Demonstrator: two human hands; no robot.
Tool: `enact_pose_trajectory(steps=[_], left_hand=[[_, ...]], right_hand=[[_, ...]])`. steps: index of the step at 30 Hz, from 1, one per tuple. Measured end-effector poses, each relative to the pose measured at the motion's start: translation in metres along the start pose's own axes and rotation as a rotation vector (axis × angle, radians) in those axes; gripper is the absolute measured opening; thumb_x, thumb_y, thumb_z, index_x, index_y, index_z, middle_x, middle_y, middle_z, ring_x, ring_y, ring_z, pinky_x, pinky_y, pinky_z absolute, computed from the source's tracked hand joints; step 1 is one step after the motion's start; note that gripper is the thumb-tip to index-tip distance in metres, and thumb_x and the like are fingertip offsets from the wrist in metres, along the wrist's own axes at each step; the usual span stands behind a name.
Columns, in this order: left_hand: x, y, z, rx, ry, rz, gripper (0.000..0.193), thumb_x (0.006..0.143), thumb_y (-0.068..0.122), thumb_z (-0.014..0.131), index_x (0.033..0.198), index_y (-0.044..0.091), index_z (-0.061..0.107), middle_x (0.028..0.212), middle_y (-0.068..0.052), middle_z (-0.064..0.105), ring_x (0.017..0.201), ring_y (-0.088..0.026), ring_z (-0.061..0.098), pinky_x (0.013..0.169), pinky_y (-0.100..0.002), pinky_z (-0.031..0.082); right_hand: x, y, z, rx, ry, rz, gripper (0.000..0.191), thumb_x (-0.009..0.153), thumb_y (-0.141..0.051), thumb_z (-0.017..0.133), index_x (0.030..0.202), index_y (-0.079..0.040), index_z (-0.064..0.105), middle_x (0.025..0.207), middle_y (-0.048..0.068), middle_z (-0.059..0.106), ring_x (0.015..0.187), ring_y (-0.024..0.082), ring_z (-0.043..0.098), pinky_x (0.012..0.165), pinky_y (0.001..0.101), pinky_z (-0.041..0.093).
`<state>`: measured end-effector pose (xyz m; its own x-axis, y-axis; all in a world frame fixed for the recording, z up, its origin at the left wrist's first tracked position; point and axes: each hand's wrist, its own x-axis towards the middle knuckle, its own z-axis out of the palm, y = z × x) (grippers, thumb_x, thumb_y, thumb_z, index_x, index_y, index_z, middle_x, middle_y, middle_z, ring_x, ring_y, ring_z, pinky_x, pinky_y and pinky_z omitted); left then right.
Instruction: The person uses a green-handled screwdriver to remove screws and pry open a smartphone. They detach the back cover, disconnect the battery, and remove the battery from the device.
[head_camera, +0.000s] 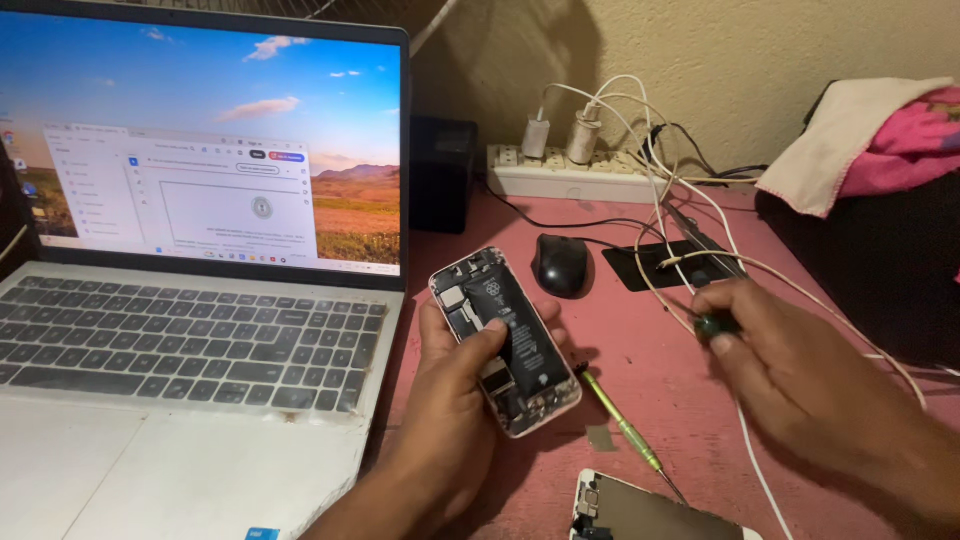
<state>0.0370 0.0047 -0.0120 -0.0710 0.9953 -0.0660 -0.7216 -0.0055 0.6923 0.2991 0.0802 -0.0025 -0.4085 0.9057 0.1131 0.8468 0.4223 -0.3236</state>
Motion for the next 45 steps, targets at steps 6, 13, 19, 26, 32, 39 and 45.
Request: enact_pose_trajectory(steps=[6, 13, 19, 26, 32, 39, 45], left_hand=[[-0.005, 0.001, 0.005, 0.046, 0.058, 0.029, 0.044, 0.094, 0.006, 0.039, 0.132, 0.021, 0.022, 0.133, -0.019, 0.059, 0.107, -0.032, 0.070, 0.090, -0.045, 0.058], [-0.005, 0.005, 0.006, 0.110, 0.085, 0.005, 0.055, 0.088, -0.002, 0.036, 0.133, 0.026, 0.020, 0.134, -0.019, 0.057, 0.109, -0.031, 0.069, 0.091, -0.044, 0.056], [-0.007, 0.004, 0.004, 0.110, 0.056, -0.036, 0.056, 0.086, -0.007, 0.037, 0.132, 0.022, 0.020, 0.128, -0.018, 0.056, 0.115, -0.033, 0.068, 0.094, -0.045, 0.058], [-0.006, 0.004, 0.000, 0.066, 0.065, -0.082, 0.061, 0.084, -0.006, 0.035, 0.133, 0.027, 0.022, 0.129, -0.018, 0.057, 0.112, -0.035, 0.068, 0.092, -0.046, 0.056], [-0.005, 0.006, -0.005, 0.061, 0.000, -0.069, 0.068, 0.083, -0.009, 0.034, 0.137, 0.029, 0.020, 0.130, -0.018, 0.058, 0.113, -0.036, 0.069, 0.093, -0.046, 0.056], [-0.007, 0.012, -0.004, 0.135, 0.006, -0.062, 0.072, 0.081, -0.009, 0.037, 0.138, 0.033, 0.021, 0.128, -0.016, 0.058, 0.106, -0.030, 0.069, 0.089, -0.044, 0.062], [-0.006, 0.010, -0.011, 0.145, -0.044, -0.067, 0.074, 0.078, -0.010, 0.036, 0.138, 0.031, 0.020, 0.125, -0.019, 0.060, 0.108, -0.036, 0.071, 0.088, -0.045, 0.059]], right_hand=[[-0.015, -0.032, 0.013, 0.171, -0.007, -0.321, 0.048, 0.092, -0.013, 0.055, 0.134, -0.023, 0.076, 0.088, -0.001, 0.077, 0.069, 0.017, 0.067, 0.063, 0.0358, 0.056], [-0.014, -0.044, 0.004, -0.061, -0.040, -0.299, 0.048, 0.087, -0.017, 0.063, 0.130, -0.036, 0.072, 0.072, 0.000, 0.067, 0.063, 0.017, 0.066, 0.065, 0.0345, 0.055], [-0.017, -0.046, 0.000, -0.228, -0.093, -0.304, 0.059, 0.083, -0.022, 0.066, 0.141, -0.038, 0.064, 0.082, -0.003, 0.065, 0.062, 0.016, 0.067, 0.063, 0.0332, 0.057], [-0.026, -0.052, 0.010, -0.267, -0.128, -0.298, 0.067, 0.086, -0.028, 0.069, 0.151, -0.033, 0.054, 0.090, -0.001, 0.062, 0.062, 0.020, 0.066, 0.057, 0.0362, 0.056], [-0.024, -0.056, 0.026, -0.205, -0.010, -0.288, 0.067, 0.088, -0.023, 0.065, 0.152, -0.038, 0.050, 0.085, -0.004, 0.063, 0.056, 0.018, 0.064, 0.051, 0.0354, 0.054], [-0.016, -0.051, 0.038, -0.033, 0.123, -0.459, 0.065, 0.086, -0.017, 0.069, 0.149, -0.029, 0.056, 0.077, 0.001, 0.056, 0.050, 0.016, 0.058, 0.047, 0.0336, 0.051], [-0.013, -0.047, 0.047, 0.244, 0.171, -0.484, 0.052, 0.089, -0.011, 0.067, 0.140, -0.021, 0.064, 0.066, 0.002, 0.052, 0.048, 0.013, 0.055, 0.046, 0.0322, 0.049]])
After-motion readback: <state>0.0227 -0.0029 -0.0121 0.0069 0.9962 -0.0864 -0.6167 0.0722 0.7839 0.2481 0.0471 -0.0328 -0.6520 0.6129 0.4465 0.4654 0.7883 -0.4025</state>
